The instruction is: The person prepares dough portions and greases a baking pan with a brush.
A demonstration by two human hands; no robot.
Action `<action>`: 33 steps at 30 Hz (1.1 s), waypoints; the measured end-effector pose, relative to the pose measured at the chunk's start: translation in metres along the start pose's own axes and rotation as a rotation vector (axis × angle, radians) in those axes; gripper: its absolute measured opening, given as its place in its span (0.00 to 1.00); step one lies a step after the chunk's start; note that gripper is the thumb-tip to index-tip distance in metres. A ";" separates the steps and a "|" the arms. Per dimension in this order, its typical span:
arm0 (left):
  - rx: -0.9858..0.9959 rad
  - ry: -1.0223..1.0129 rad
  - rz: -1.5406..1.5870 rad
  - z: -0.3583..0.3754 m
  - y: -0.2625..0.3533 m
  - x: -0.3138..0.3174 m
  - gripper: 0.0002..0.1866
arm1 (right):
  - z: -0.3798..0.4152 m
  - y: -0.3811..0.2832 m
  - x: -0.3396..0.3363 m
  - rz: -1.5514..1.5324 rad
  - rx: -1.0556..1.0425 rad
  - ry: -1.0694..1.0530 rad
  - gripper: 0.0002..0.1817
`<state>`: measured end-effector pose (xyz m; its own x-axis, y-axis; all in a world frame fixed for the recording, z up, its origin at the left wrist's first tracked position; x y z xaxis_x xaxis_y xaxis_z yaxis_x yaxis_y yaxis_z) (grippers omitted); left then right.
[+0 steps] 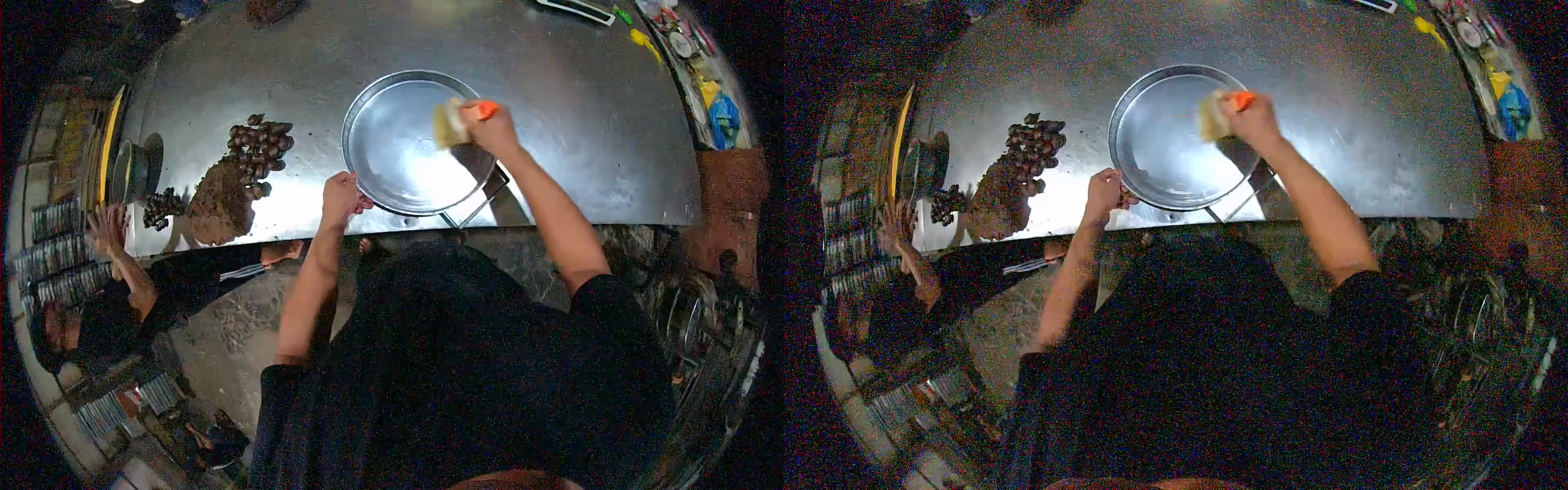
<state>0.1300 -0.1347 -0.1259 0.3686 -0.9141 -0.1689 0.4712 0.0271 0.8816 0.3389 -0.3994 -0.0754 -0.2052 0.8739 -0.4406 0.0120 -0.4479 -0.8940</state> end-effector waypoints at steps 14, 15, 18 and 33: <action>0.038 -0.028 -0.162 -0.019 -0.018 0.016 0.20 | 0.072 -0.039 0.016 0.001 0.092 -0.205 0.09; 0.021 -0.031 -0.228 -0.019 -0.015 0.017 0.20 | 0.059 -0.036 -0.003 -0.055 0.013 -0.160 0.09; 0.018 -0.024 -0.201 -0.006 -0.007 0.018 0.16 | 0.049 -0.023 -0.042 0.349 -0.250 0.029 0.11; -0.030 -0.057 -0.035 -0.002 -0.010 0.023 0.07 | 0.111 -0.059 0.052 0.025 -0.241 -0.400 0.09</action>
<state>0.1357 -0.1554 -0.1399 0.3056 -0.9362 -0.1735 0.5072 0.0059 0.8618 0.2192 -0.3483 -0.0366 -0.5624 0.7007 -0.4390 0.2395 -0.3702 -0.8976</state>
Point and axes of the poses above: each hand's wrist, its own z-axis away from the middle knuckle, its own x-axis out of the palm, y = z × x, the point moved 6 cm from there along -z, towards the middle knuckle, and after that the axes turned 11 degrees about x, right-handed, at the moved point
